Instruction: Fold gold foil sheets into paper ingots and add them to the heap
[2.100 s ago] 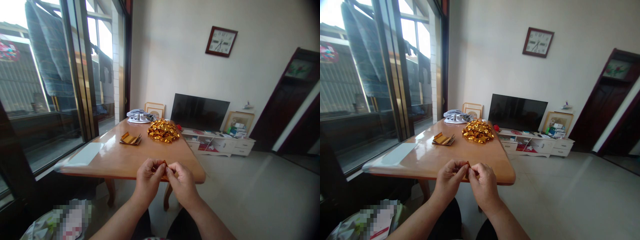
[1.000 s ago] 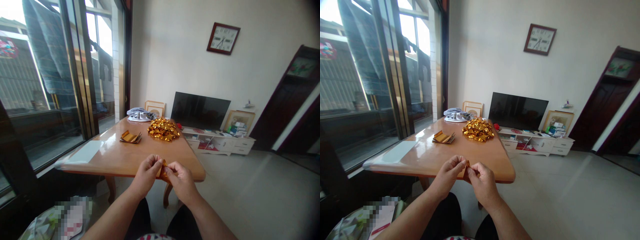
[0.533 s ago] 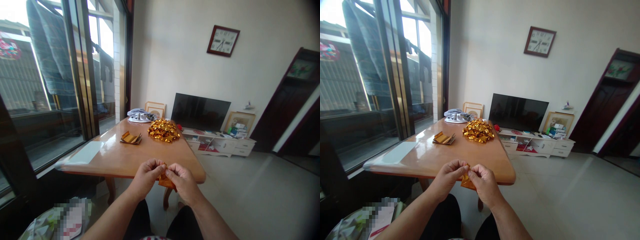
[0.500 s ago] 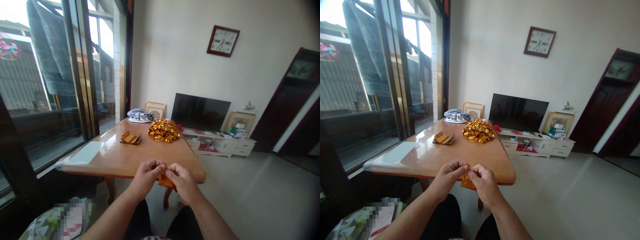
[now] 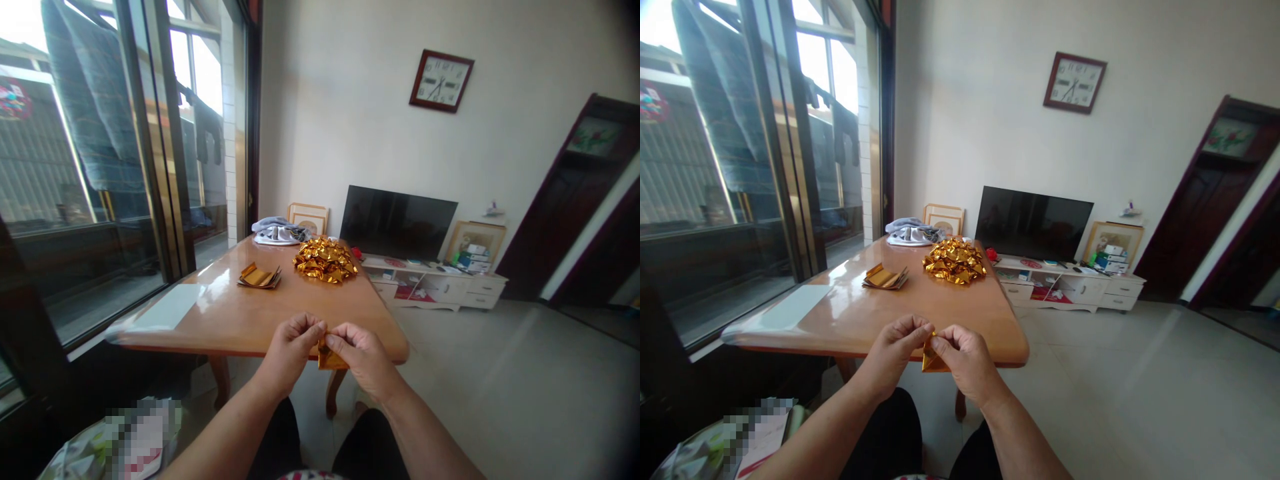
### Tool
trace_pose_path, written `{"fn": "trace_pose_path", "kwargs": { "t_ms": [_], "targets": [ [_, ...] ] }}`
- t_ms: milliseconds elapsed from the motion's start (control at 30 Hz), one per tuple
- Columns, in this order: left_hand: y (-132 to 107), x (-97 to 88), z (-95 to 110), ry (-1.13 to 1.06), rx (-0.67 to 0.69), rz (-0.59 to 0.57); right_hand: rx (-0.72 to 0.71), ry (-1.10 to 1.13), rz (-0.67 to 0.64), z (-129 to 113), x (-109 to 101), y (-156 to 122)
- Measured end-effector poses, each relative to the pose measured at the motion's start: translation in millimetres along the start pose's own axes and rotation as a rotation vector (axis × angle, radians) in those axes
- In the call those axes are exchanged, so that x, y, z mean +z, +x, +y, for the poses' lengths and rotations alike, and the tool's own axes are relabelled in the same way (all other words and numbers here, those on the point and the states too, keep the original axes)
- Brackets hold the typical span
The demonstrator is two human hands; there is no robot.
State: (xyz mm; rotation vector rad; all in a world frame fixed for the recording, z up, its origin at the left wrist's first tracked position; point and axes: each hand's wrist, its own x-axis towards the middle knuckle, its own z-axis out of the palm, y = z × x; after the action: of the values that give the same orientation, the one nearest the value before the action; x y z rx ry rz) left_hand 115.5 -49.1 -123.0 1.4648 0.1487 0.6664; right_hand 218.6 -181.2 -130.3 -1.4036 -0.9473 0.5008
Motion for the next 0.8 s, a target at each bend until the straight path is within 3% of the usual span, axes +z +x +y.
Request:
{"fn": "trace_pose_path", "kwargs": {
  "t_ms": [167,367,533,667,733,800],
  "targets": [
    [2.5,-1.6,2.9,-0.048,0.04,0.149,0.01,-0.016,0.0,-4.4,-7.7,-0.2],
    [4.6,-5.6,-3.3,-0.115,0.03,0.198,0.033,-0.037,0.02,-2.8,-15.0,0.3],
    [6.2,-12.7,-1.1,0.117,0.061,0.124,0.023,-0.134,-0.007,-8.5,-21.2,1.3],
    [6.0,-18.3,7.5,0.374,0.149,-0.045,0.024,-0.155,-0.054,-16.6,-21.3,0.8],
    [5.4,-18.9,12.0,0.401,0.154,-0.14,0.034,-0.156,-0.052,-20.0,-20.9,1.0],
    [4.8,-17.9,15.1,0.339,0.123,-0.16,0.029,-0.167,-0.011,-22.8,-21.3,1.2]
  ]
}}
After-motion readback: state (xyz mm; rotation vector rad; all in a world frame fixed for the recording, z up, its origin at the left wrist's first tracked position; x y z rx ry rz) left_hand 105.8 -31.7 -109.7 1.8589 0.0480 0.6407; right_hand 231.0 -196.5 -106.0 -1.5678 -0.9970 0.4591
